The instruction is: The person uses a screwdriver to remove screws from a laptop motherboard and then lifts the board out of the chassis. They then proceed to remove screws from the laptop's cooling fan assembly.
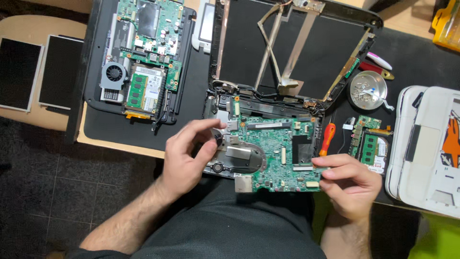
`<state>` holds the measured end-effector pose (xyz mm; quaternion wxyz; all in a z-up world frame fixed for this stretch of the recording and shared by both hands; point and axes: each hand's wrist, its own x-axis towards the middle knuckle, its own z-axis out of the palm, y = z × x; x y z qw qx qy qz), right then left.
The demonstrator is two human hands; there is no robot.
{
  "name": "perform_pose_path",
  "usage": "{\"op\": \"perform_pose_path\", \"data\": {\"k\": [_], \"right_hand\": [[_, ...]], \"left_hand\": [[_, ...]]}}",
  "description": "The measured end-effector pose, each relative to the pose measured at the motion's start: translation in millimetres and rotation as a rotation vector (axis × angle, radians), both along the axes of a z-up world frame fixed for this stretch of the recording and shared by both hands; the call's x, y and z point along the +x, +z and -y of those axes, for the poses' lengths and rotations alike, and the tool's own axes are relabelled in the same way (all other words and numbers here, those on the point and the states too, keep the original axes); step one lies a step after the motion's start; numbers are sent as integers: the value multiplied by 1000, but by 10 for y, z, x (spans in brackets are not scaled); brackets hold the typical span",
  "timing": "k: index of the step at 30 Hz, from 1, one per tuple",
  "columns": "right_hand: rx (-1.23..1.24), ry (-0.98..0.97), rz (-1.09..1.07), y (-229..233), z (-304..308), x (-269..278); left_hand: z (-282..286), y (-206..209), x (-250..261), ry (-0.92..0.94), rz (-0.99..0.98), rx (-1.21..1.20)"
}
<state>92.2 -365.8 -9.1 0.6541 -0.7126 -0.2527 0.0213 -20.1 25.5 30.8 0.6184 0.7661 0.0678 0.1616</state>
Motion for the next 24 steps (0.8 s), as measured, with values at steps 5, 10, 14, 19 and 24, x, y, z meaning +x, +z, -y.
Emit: {"op": "perform_pose_path", "data": {"k": [5,10,14,19,24], "right_hand": [[21,59,-63,-78,-186,-13],[149,112,-222,-69,-331,-40],[65,68,-376,15,-433,-42],[-116,27,-345,64,-450,-99],[-32,39,-357,85,-479,-154]], "left_hand": [[21,-278,-8,-38,-224,-584],[-2,-201,71,-61,-243,-699],[8,-175,70,-14,-225,-683],[-2,-176,16,-23,-109,-592],[8,-169,-7,-33,-91,-538]]}}
